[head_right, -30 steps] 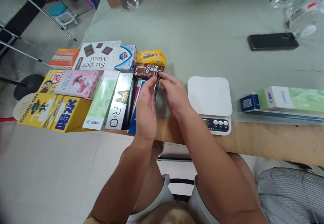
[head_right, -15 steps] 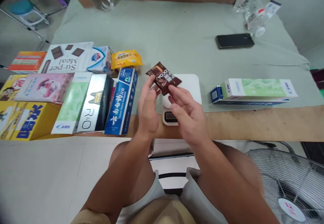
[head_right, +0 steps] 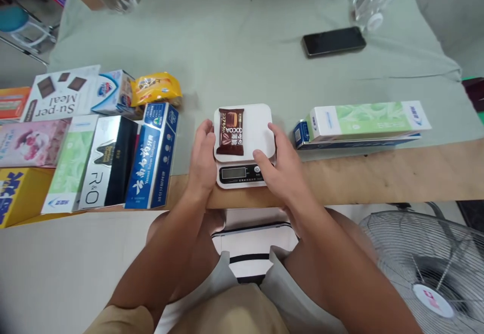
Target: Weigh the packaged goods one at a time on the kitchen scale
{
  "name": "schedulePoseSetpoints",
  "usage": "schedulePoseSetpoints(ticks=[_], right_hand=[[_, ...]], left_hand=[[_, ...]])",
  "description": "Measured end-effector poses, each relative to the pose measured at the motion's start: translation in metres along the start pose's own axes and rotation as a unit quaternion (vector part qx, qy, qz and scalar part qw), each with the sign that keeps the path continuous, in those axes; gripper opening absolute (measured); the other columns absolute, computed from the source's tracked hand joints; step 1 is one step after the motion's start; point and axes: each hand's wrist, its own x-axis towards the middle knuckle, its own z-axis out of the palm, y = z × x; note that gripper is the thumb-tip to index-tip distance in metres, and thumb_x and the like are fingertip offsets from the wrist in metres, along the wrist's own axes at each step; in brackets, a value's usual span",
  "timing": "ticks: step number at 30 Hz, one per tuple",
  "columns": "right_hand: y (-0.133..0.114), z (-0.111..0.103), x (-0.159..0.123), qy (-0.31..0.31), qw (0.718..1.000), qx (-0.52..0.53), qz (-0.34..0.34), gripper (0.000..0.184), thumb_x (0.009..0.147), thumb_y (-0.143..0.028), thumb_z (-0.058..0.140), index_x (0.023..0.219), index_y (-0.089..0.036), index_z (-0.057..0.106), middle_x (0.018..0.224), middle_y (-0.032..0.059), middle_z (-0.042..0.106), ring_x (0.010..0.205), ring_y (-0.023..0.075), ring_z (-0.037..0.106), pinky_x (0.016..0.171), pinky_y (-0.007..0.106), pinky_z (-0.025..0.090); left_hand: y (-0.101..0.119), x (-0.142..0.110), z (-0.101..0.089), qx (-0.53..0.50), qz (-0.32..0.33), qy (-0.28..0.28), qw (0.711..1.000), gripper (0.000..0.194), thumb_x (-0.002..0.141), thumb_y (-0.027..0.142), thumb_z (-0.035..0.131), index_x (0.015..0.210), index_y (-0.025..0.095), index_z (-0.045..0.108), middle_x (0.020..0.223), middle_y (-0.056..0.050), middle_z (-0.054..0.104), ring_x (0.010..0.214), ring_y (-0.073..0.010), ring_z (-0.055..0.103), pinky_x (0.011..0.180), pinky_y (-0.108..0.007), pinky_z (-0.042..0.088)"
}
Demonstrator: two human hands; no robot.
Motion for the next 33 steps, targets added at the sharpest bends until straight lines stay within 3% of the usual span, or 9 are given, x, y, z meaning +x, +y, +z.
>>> schedulePoseSetpoints(ticks=[3, 6, 11, 15, 22, 26, 30, 33], right_hand=[[0.0, 0.008, 0.009, -0.027, 0.995, 0.086, 0.031, 0.066, 0.093, -0.051, 0.064, 0.151, -0.029, 0.044, 0.159, 0.0123, 0.055, 0.146, 0.0324, 0.054, 0.122, 0.059, 0.046], [-0.008, 0.014, 0.016, -0.063, 0.991, 0.119, 0.02, 0.063, 0.091, -0.05, 0.064, 0.147, -0.026, 0.047, 0.155, 0.013, 0.06, 0.143, 0.0309, 0.058, 0.12, 0.056, 0.049], [-0.017, 0.021, 0.017, -0.016, 0.998, -0.013, -0.053, 0.045, 0.09, -0.042, 0.062, 0.131, -0.025, 0.063, 0.139, 0.011, 0.068, 0.132, 0.0307, 0.062, 0.113, 0.057, 0.052], [-0.015, 0.021, 0.012, -0.004, 0.992, -0.066, -0.104, 0.039, 0.09, -0.035, 0.06, 0.127, -0.025, 0.068, 0.13, 0.0105, 0.07, 0.119, 0.0272, 0.066, 0.103, 0.05, 0.057], [-0.014, 0.022, 0.008, -0.014, 0.991, -0.061, -0.121, 0.039, 0.094, -0.041, 0.065, 0.131, -0.029, 0.068, 0.126, 0.0082, 0.072, 0.116, 0.0266, 0.065, 0.102, 0.048, 0.056], [-0.014, 0.029, 0.011, 0.008, 0.996, -0.029, -0.087, 0.033, 0.09, -0.041, 0.069, 0.121, -0.029, 0.072, 0.115, 0.0074, 0.072, 0.108, 0.0248, 0.067, 0.098, 0.046, 0.058], [-0.011, 0.028, 0.017, 0.033, 0.995, 0.088, -0.023, 0.026, 0.087, -0.037, 0.069, 0.112, -0.028, 0.07, 0.108, 0.0045, 0.068, 0.094, 0.0205, 0.068, 0.09, 0.043, 0.06], [-0.013, 0.017, 0.016, 0.139, 0.983, 0.115, -0.044, 0.016, 0.092, -0.039, 0.063, 0.102, -0.027, 0.063, 0.102, 0.0037, 0.064, 0.094, 0.0205, 0.066, 0.088, 0.042, 0.06]], left_hand=[[-0.001, -0.004, -0.008, 0.023, 0.002, -0.001, 1.0, 0.063, 0.103, 0.058, 0.045, 0.156, 0.023, 0.046, 0.169, -0.011, 0.046, 0.16, -0.0289, 0.039, 0.135, -0.048, 0.03], [0.0, -0.008, -0.022, 0.105, 0.038, 0.026, 0.993, 0.067, 0.103, 0.065, 0.042, 0.155, 0.024, 0.05, 0.169, -0.012, 0.045, 0.16, -0.0302, 0.038, 0.135, -0.05, 0.028], [0.007, -0.013, -0.035, 0.294, 0.168, 0.059, 0.939, 0.069, 0.105, 0.065, 0.032, 0.145, 0.018, 0.064, 0.152, -0.02, 0.055, 0.148, -0.0359, 0.047, 0.127, -0.059, 0.034], [0.014, -0.018, -0.03, 0.352, 0.201, 0.058, 0.912, 0.068, 0.108, 0.059, 0.025, 0.131, 0.02, 0.076, 0.131, -0.019, 0.065, 0.13, -0.0356, 0.055, 0.114, -0.057, 0.042], [0.024, -0.028, -0.016, 0.336, 0.21, -0.014, 0.918, 0.071, 0.109, 0.057, 0.014, 0.129, 0.023, 0.073, 0.127, -0.01, 0.077, 0.118, -0.0312, 0.063, 0.098, -0.049, 0.039], [0.023, -0.03, -0.013, 0.315, 0.233, -0.052, 0.919, 0.075, 0.108, 0.062, 0.013, 0.134, 0.022, 0.071, 0.126, -0.01, 0.078, 0.114, -0.0297, 0.066, 0.093, -0.047, 0.039], [0.02, -0.026, -0.016, 0.276, 0.273, -0.003, 0.922, 0.077, 0.108, 0.063, 0.013, 0.13, 0.019, 0.072, 0.131, -0.013, 0.076, 0.121, -0.0288, 0.066, 0.101, -0.046, 0.041], [0.02, -0.022, -0.021, 0.24, 0.282, 0.054, 0.927, 0.075, 0.107, 0.065, 0.015, 0.124, 0.019, 0.072, 0.127, -0.014, 0.074, 0.121, -0.0294, 0.065, 0.105, -0.046, 0.043]])
